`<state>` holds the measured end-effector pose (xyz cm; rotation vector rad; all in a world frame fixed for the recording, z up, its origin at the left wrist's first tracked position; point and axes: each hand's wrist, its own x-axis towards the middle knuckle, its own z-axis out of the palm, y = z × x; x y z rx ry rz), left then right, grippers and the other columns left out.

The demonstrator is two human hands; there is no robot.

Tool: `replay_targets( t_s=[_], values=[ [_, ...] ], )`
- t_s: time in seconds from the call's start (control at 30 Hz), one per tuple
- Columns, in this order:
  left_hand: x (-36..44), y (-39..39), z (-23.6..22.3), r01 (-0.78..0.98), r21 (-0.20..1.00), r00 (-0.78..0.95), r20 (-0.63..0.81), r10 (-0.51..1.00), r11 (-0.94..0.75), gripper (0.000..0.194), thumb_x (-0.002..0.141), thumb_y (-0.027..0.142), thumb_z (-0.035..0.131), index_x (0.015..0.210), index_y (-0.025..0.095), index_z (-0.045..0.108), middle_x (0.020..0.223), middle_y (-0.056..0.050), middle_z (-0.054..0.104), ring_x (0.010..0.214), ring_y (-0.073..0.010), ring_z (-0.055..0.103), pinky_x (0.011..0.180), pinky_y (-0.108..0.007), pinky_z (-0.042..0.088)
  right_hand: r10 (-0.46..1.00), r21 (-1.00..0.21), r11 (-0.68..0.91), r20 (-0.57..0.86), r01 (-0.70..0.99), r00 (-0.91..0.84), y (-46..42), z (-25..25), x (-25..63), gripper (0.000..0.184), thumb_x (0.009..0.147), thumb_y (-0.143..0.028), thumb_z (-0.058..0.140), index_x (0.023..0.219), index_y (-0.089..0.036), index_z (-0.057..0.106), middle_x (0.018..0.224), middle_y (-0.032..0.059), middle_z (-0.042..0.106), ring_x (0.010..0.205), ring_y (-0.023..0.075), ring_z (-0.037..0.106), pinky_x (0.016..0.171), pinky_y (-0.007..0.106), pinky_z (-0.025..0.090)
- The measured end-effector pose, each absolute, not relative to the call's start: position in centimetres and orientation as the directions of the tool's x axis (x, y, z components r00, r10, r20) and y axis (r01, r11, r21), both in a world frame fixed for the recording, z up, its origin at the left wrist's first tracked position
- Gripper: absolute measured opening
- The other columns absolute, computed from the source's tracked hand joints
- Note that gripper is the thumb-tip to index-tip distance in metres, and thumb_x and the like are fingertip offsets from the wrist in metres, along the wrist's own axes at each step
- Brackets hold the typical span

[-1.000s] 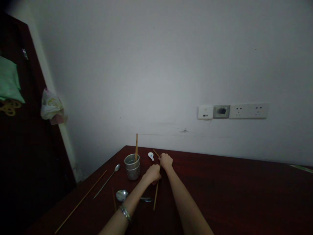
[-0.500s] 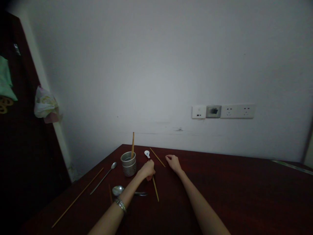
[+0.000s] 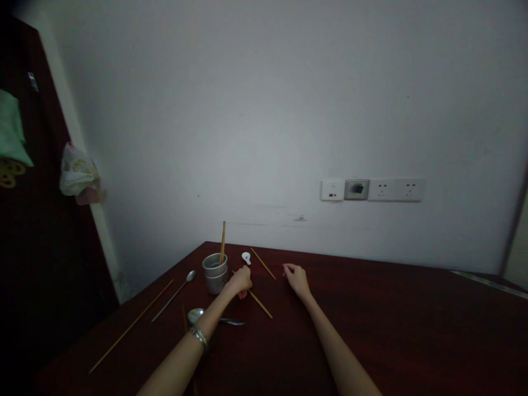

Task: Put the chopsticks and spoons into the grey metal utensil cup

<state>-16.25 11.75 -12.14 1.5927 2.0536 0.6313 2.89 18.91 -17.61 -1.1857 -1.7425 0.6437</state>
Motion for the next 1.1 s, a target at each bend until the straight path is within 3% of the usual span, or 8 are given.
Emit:
replay_targets(
  t_s=[0.13,0.33,0.53,0.63,0.73,0.8,0.9,1.1],
  values=[
    [-16.4,12.0,-12.4,0.886,0.408,-0.212,-0.068,0.975,0.222,0.038,0.068,0.005,0.052,0.106,-0.001,0.050,0.049,-0.013,0.061,0.046,-0.0222,0.061,0.055,-0.031,0.048,0.914,-0.810,0.404,0.380,0.426,-0.144,18.9,-17.6,2.9,0.042,0.075,-0.040,0.039,0.088,-0.011,0.066,0.064,0.0051,0.065,0.063,0.0186,0.059,0.063,0.026,0.042],
    [-16.7,11.1,-9.3,0.912,0.395,-0.094,-0.060,0.994,0.110,0.015,0.069,0.016,0.049,0.068,0.009,0.062,0.042,-0.005,0.056,0.037,-0.0140,0.053,0.051,-0.025,0.045,0.913,-0.810,0.406,0.377,0.424,-0.153,18.9,-17.7,3.0,0.041,0.075,-0.040,0.038,0.086,-0.011,0.066,0.063,0.0048,0.064,0.060,0.0177,0.058,0.061,0.025,0.041],
    [-18.3,9.0,-2.4,0.881,0.470,-0.136,0.344,0.929,-0.046,0.020,0.071,0.026,0.049,0.068,0.014,0.064,0.050,-0.002,0.059,0.047,-0.0118,0.053,0.051,-0.021,0.038,0.910,-0.805,0.413,0.387,0.425,-0.151,18.9,-17.7,2.9,0.043,0.073,-0.039,0.038,0.087,-0.010,0.066,0.063,0.0060,0.065,0.062,0.0191,0.059,0.061,0.026,0.042],
    [-20.0,7.7,0.3,0.874,0.484,-0.277,0.585,0.762,-0.053,0.023,0.073,0.035,0.049,0.078,0.017,0.063,0.062,-0.002,0.062,0.059,-0.0130,0.056,0.055,-0.021,0.037,0.905,-0.800,0.423,0.395,0.427,-0.157,18.9,-17.7,3.0,0.043,0.073,-0.038,0.038,0.088,-0.010,0.066,0.063,0.0059,0.065,0.064,0.0196,0.060,0.061,0.026,0.041],
    [-22.5,7.5,0.7,0.861,0.507,-0.428,0.699,0.573,0.025,0.027,0.074,0.038,0.051,0.091,0.019,0.059,0.076,-0.003,0.063,0.070,-0.0154,0.057,0.062,-0.023,0.039,0.907,-0.797,0.421,0.385,0.434,-0.172,18.9,-17.7,3.0,0.041,0.073,-0.037,0.038,0.085,-0.011,0.067,0.062,0.0051,0.065,0.063,0.0191,0.060,0.061,0.026,0.041],
    [-24.1,8.3,-0.2,0.843,0.537,-0.457,0.700,0.548,0.018,0.036,0.071,0.038,0.056,0.101,0.018,0.054,0.089,-0.006,0.062,0.077,-0.0170,0.057,0.066,-0.025,0.041,0.908,-0.795,0.418,0.381,0.440,-0.174,18.9,-17.8,3.0,0.040,0.073,-0.037,0.038,0.084,-0.011,0.067,0.062,0.0049,0.065,0.063,0.0189,0.060,0.061,0.026,0.041],
    [-26.1,10.4,-2.4,0.752,0.656,-0.464,0.591,0.659,-0.059,0.058,0.063,0.039,0.065,0.111,0.011,0.047,0.102,-0.014,0.058,0.085,-0.0196,0.058,0.071,-0.028,0.043,0.908,-0.791,0.418,0.383,0.447,-0.173,18.9,-17.8,3.0,0.040,0.072,-0.037,0.038,0.083,-0.011,0.067,0.062,0.0048,0.065,0.064,0.0192,0.060,0.062,0.026,0.041],
    [-26.9,12.7,-5.5,0.411,0.900,-0.337,0.300,0.892,-0.147,0.071,0.060,0.026,0.071,0.120,0.006,0.038,0.097,-0.016,0.061,0.073,-0.0167,0.062,0.065,-0.025,0.047,0.911,-0.778,0.411,0.372,0.476,-0.180,18.8,-17.5,3.0,0.038,0.072,-0.036,0.038,0.081,-0.013,0.068,0.064,0.0045,0.066,0.068,0.0196,0.061,0.065,0.026,0.041]
  ],
)
